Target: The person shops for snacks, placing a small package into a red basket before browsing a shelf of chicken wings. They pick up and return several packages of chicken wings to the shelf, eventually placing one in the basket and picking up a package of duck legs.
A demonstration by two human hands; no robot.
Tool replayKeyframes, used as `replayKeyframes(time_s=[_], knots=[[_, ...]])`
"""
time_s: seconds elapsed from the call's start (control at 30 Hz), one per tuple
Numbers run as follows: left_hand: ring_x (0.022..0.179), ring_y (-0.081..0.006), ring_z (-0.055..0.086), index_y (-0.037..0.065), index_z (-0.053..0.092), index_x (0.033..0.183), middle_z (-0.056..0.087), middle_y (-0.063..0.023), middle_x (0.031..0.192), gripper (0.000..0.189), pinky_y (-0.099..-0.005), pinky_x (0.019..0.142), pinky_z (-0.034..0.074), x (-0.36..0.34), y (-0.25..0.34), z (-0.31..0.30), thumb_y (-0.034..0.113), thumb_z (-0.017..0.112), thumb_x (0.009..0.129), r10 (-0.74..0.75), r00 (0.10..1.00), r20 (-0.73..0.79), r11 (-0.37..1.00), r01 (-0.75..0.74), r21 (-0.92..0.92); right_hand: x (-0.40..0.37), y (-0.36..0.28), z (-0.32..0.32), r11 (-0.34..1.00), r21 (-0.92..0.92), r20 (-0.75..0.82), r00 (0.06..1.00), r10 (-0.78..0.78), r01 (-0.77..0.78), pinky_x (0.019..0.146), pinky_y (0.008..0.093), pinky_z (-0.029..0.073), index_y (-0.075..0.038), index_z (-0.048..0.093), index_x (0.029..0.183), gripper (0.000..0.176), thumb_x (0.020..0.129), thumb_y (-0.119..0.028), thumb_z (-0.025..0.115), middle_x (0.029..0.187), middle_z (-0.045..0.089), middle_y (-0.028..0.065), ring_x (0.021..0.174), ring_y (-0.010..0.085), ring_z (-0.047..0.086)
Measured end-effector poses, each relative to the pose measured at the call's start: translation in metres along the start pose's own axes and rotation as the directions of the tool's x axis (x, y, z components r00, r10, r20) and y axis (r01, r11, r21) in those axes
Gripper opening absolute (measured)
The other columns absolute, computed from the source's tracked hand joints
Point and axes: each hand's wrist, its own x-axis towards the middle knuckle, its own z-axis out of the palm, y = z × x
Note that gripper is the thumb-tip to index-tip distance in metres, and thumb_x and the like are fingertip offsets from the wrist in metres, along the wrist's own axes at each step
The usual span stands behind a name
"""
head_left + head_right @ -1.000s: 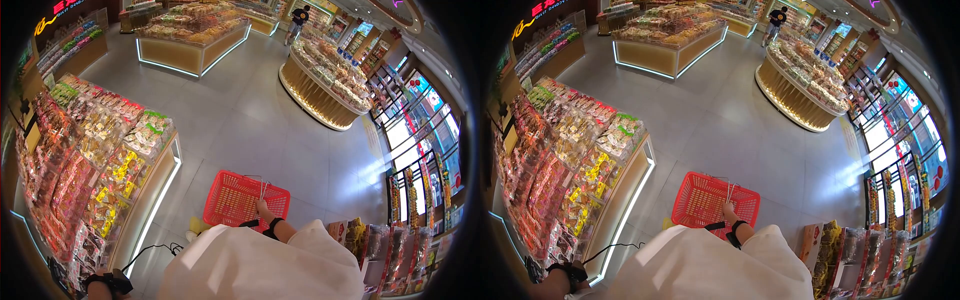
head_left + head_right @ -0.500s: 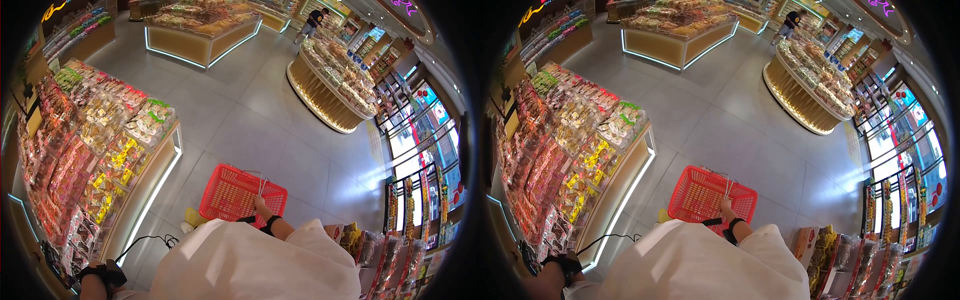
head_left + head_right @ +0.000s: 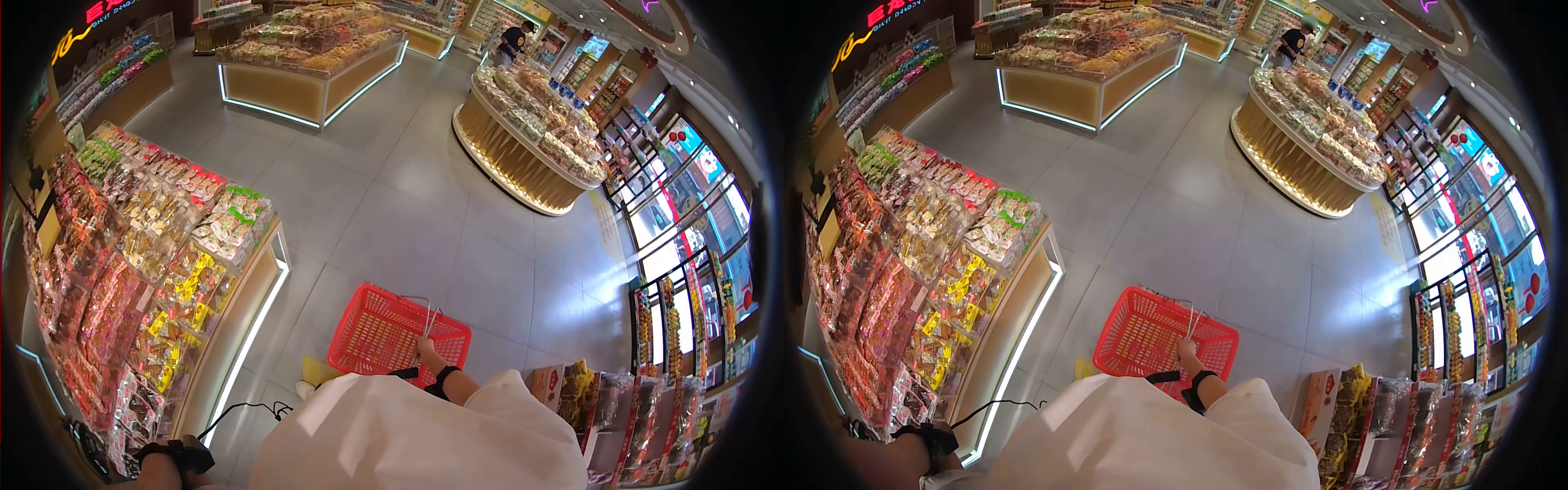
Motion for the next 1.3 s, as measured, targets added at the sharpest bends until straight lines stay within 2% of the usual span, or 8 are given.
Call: replayKeyframes(time_s=[0.1,0.2,0.3,0.43,0.63,0.97,1.17,1.3], knots=[[0.087,-0.0155,0.038,0.02,0.046,0.096,0.04,0.0035,0.096,0.02,-0.0298,0.066,0.035,-0.001,-0.02,0.02,0.029,0.054,0.08,-0.048,0.993,-0.109,0.992,0.061,0.112,-0.004,-0.007,-0.004,0.998,0.034,0.02,0.998,0.053,-0.053,0.034,0.0282,0.025,-0.013,0.037,0.057,0.029,0.084,-0.019,0.048,0.045,0.031,-0.0022,0.034,0.0122,0.028],[0.081,-0.0164,0.039,0.017,0.044,0.087,0.039,0.0013,0.087,0.013,-0.0314,0.066,0.036,-0.007,-0.026,0.017,0.021,0.054,0.08,-0.16,0.983,0.091,0.985,0.164,-0.046,0.012,-0.004,-0.01,0.993,0.057,-0.009,0.994,0.105,-0.104,0.033,0.0282,0.024,-0.014,0.036,0.056,0.03,0.083,-0.018,0.048,0.045,0.03,-0.0023,0.034,0.012,0.028],[0.07,-0.0165,0.044,0.015,0.047,0.083,0.044,0.0004,0.08,0.009,-0.0314,0.058,0.041,0.022,-0.01,0.015,0.019,0.054,0.079,-0.534,0.661,0.527,0.807,0.585,0.084,0.016,-0.002,-0.005,0.988,0.119,-0.03,0.995,0.098,-0.094,0.03,0.0297,0.025,-0.014,0.035,0.057,0.027,0.081,-0.017,0.048,0.045,0.03,-0.0015,0.033,0.0122,0.029],[0.063,-0.0132,0.052,0.011,0.052,0.066,0.057,-0.0011,0.074,0.011,-0.026,0.051,0.045,-0.001,-0.023,0.054,0.007,0.059,0.073,-0.308,0.924,0.226,0.934,0.339,-0.114,-0.007,-0.023,-0.009,0.986,0.106,0.016,0.992,0.127,-0.128,0.03,0.0312,0.026,-0.012,0.036,0.063,0.023,0.082,-0.017,0.047,0.045,0.028,0.0001,0.034,0.0138,0.029],[0.056,-0.0113,0.055,0.006,0.054,0.056,0.059,-0.0038,0.063,0.021,-0.015,0.049,0.045,-0.004,0.002,0.083,-0.011,0.062,0.064,-0.429,0.85,-0.305,0.891,0.343,-0.297,-0.01,-0.031,-0.007,0.978,0.133,0.066,0.986,0.156,-0.164,0.031,0.0297,0.027,-0.011,0.037,0.064,0.022,0.08,-0.015,0.051,0.044,0.028,0.0001,0.032,0.0135,0.029],[0.058,-0.0118,0.055,0.007,0.055,0.058,0.06,-0.0049,0.065,0.018,-0.018,0.053,0.047,-0.01,0.0,0.073,-0.009,0.06,0.066,-0.345,0.909,-0.234,0.928,0.292,-0.232,0.015,-0.045,0.018,0.977,0.097,0.143,0.975,0.173,-0.188,0.033,0.0285,0.028,-0.013,0.034,0.062,0.027,0.085,-0.02,0.047,0.044,0.026,0.0004,0.034,0.0146,0.028],[0.076,-0.0122,0.054,0.009,0.056,0.081,0.056,-0.0029,0.08,0.011,-0.0277,0.061,0.05,-0.002,0.025,0.028,0.003,0.057,0.073,-0.41,0.863,0.295,0.83,0.487,-0.272,0.047,-0.055,0.032,0.986,0.078,0.17,0.976,0.136,-0.151,0.034,0.0286,0.027,-0.013,0.035,0.065,0.026,0.084,-0.022,0.048,0.045,0.026,0.0003,0.034,0.0147,0.027],[0.094,-0.0116,0.046,0.01,0.053,0.094,0.049,-0.0008,0.094,0.023,-0.03,0.064,0.051,-0.008,0.037,0.061,0.006,0.058,0.073,-0.284,0.945,0.164,0.947,0.303,-0.11,0.059,-0.064,0.048,0.995,-0.057,0.128,0.988,0.089,-0.082,0.034,0.0276,0.025,-0.013,0.035,0.066,0.024,0.084,-0.021,0.048,0.046,0.024,-0.0004,0.035,0.0135,0.025]])
